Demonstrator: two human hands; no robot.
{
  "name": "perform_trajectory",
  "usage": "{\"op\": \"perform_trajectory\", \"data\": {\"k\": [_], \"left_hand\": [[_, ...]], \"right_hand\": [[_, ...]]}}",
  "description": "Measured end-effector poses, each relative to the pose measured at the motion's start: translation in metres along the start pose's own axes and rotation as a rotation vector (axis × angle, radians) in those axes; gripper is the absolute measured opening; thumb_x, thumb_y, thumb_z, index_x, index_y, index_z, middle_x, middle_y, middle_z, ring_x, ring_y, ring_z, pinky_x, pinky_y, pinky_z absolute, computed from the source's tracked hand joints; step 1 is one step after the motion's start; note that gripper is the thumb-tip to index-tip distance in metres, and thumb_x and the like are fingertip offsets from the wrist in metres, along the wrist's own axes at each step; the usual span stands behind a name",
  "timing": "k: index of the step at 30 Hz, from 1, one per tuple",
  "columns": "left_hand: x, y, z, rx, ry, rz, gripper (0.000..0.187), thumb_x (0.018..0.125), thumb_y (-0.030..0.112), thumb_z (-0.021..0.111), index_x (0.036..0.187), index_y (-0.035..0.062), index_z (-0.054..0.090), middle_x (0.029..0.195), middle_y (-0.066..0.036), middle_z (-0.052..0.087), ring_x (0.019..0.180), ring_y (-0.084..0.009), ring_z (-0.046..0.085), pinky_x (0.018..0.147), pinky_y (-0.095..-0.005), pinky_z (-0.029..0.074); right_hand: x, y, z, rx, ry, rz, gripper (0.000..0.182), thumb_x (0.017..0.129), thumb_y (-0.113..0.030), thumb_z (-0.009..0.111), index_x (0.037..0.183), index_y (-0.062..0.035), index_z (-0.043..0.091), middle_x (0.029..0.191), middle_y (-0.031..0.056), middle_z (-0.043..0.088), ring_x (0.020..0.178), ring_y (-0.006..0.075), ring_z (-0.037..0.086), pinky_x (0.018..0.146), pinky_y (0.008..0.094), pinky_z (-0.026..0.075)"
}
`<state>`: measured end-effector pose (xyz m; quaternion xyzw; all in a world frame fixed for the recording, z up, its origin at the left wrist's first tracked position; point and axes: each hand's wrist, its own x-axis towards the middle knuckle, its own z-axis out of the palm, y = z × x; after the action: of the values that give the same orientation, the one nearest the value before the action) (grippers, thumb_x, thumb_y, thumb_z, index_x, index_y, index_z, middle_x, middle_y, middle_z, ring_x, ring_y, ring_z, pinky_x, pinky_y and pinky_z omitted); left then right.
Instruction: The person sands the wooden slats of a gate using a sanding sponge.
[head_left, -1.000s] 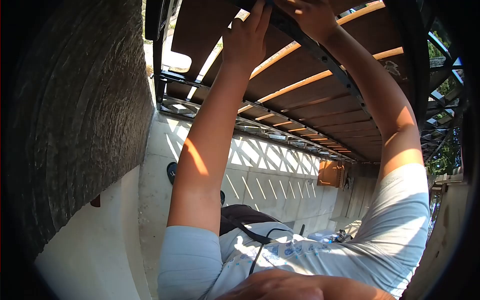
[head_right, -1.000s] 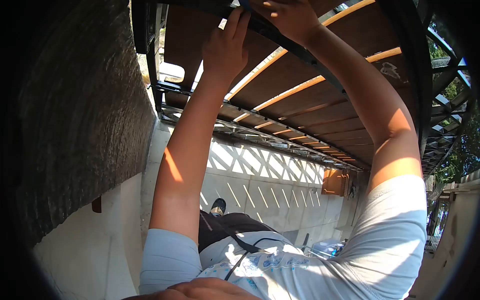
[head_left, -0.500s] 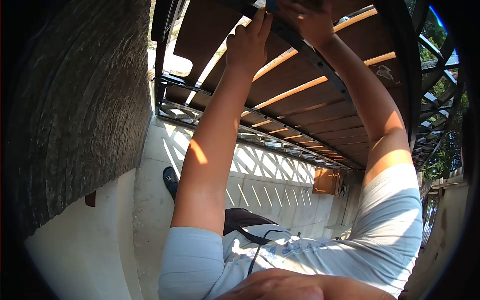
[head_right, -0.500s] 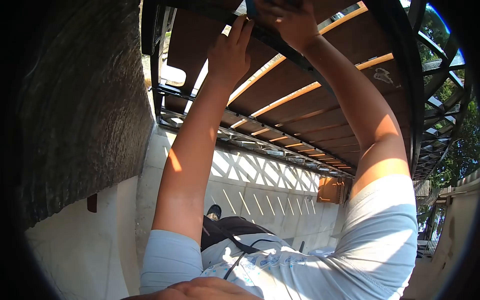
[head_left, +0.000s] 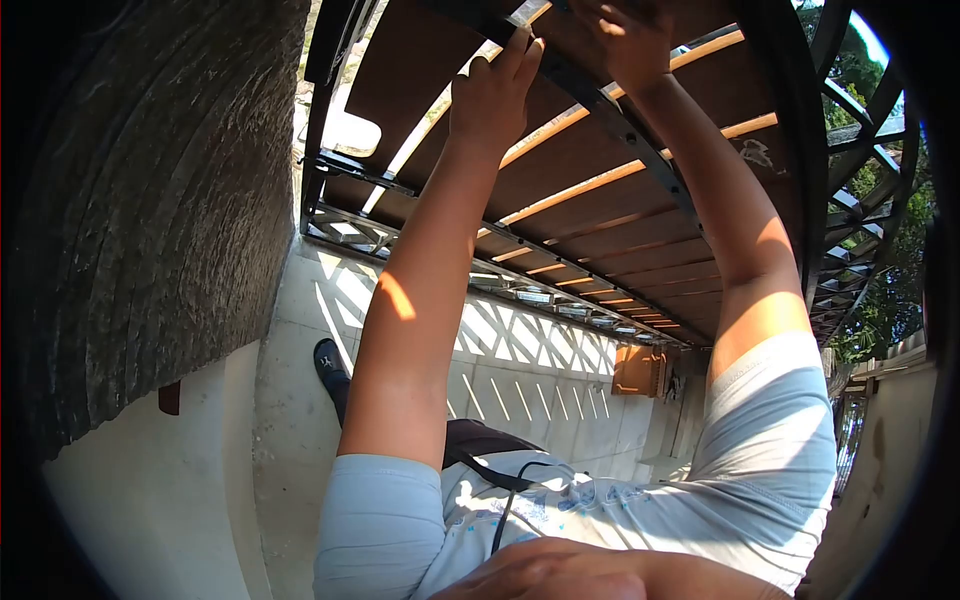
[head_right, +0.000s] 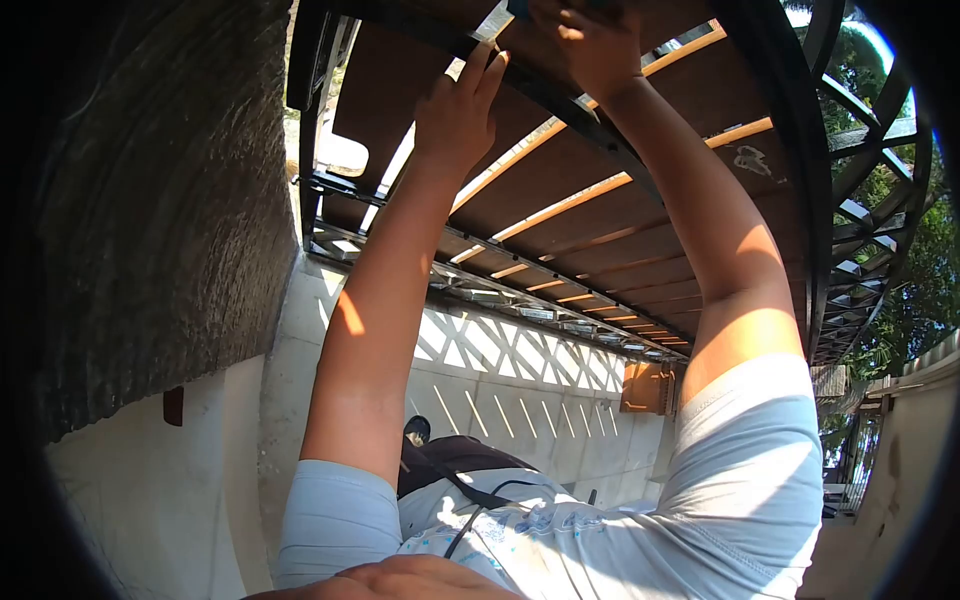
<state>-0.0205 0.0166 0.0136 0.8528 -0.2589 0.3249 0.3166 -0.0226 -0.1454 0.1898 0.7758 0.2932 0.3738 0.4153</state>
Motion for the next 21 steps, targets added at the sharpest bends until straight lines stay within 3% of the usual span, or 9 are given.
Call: {"op": "perform_trajectory", "data": {"k": [5,6,8,10,13,16,19,20,21], "left_hand": [[0.001,-0.001,0.002,0.028,0.010,-0.010,0.078,0.079,0.019,0.076,0.150,0.0172,0.044,0.158,0.003,0.037,0.089,-0.0245,0.066,0.066,-0.0380,0.062],[-0.001,-0.003,0.006,-0.004,0.047,-0.001,0.076,0.079,0.019,0.076,0.148,0.0173,0.045,0.158,0.003,0.038,0.089,-0.0252,0.067,0.066,-0.0380,0.062],[0.003,-0.002,0.007,-0.031,0.101,0.017,0.074,0.079,0.019,0.076,0.146,0.0173,0.046,0.157,0.002,0.039,0.089,-0.0260,0.067,0.065,-0.0381,0.062],[0.004,-0.001,0.003,-0.072,0.068,0.001,0.069,0.079,0.017,0.075,0.142,0.0176,0.046,0.156,0.001,0.041,0.090,-0.0280,0.068,0.066,-0.0389,0.062],[0.005,-0.004,0.005,-0.127,0.066,0.010,0.069,0.079,0.015,0.075,0.142,0.0175,0.046,0.154,0.000,0.043,0.091,-0.0291,0.068,0.067,-0.0394,0.063],[0.005,-0.005,0.004,-0.174,0.062,0.004,0.066,0.079,0.014,0.074,0.139,0.0169,0.047,0.151,-0.001,0.045,0.091,-0.0288,0.067,0.067,-0.0390,0.063],[0.006,-0.006,0.005,-0.157,0.094,0.019,0.063,0.079,0.014,0.074,0.136,0.0161,0.049,0.149,0.000,0.046,0.090,-0.0288,0.067,0.067,-0.0397,0.063],[0.006,-0.010,0.008,-0.162,0.084,0.023,0.063,0.079,0.014,0.074,0.136,0.0161,0.049,0.149,0.000,0.046,0.090,-0.0288,0.067,0.067,-0.0397,0.063],[0.007,-0.013,0.011,-0.172,0.101,0.040,0.062,0.078,0.014,0.074,0.135,0.0158,0.049,0.149,0.000,0.046,0.091,-0.0289,0.067,0.068,-0.0400,0.063]], "right_hand": [[-0.009,0.034,0.025,0.179,-0.106,-0.019,0.027,0.089,-0.018,0.070,0.114,-0.0228,0.078,0.130,-0.0030,0.071,0.127,0.0158,0.062,0.106,0.0501,0.040],[-0.022,0.033,0.037,0.120,-0.135,0.118,0.037,0.087,-0.016,0.070,0.124,-0.0244,0.073,0.136,-0.0059,0.068,0.125,0.0093,0.063,0.105,0.0504,0.040],[-0.014,0.010,0.013,-0.223,-0.112,0.013,0.035,0.088,-0.024,0.072,0.121,-0.0340,0.074,0.137,-0.0201,0.065,0.120,0.0028,0.065,0.100,0.0445,0.041],[-0.001,0.016,0.010,-0.153,-0.062,-0.150,0.035,0.088,-0.023,0.070,0.121,-0.0346,0.074,0.138,-0.0208,0.064,0.118,0.0030,0.065,0.100,0.0444,0.041],[0.006,0.025,-0.001,-0.096,0.060,-0.233,0.034,0.089,-0.020,0.065,0.118,-0.0340,0.075,0.134,-0.0203,0.067,0.118,0.0015,0.065,0.103,0.0452,0.040],[-0.004,0.015,0.005,-0.007,-0.078,0.173,0.031,0.089,-0.020,0.073,0.119,-0.0240,0.077,0.131,-0.0040,0.071,0.127,0.0153,0.062,0.111,0.0488,0.037],[-0.001,0.005,0.016,0.555,-0.162,0.093,0.027,0.091,-0.020,0.070,0.118,-0.0204,0.075,0.126,-0.0028,0.074,0.120,0.0173,0.068,0.098,0.0456,0.041],[0.014,0.029,-0.004,0.041,0.030,-0.224,0.023,0.091,-0.021,0.070,0.113,-0.0184,0.077,0.125,-0.0021,0.074,0.120,0.0174,0.068,0.093,0.0441,0.042],[0.018,0.027,-0.015,0.046,0.012,-0.224,0.023,0.091,-0.021,0.070,0.113,-0.0184,0.077,0.125,-0.0021,0.074,0.120,0.0174,0.068,0.093,0.0441,0.042]]}}
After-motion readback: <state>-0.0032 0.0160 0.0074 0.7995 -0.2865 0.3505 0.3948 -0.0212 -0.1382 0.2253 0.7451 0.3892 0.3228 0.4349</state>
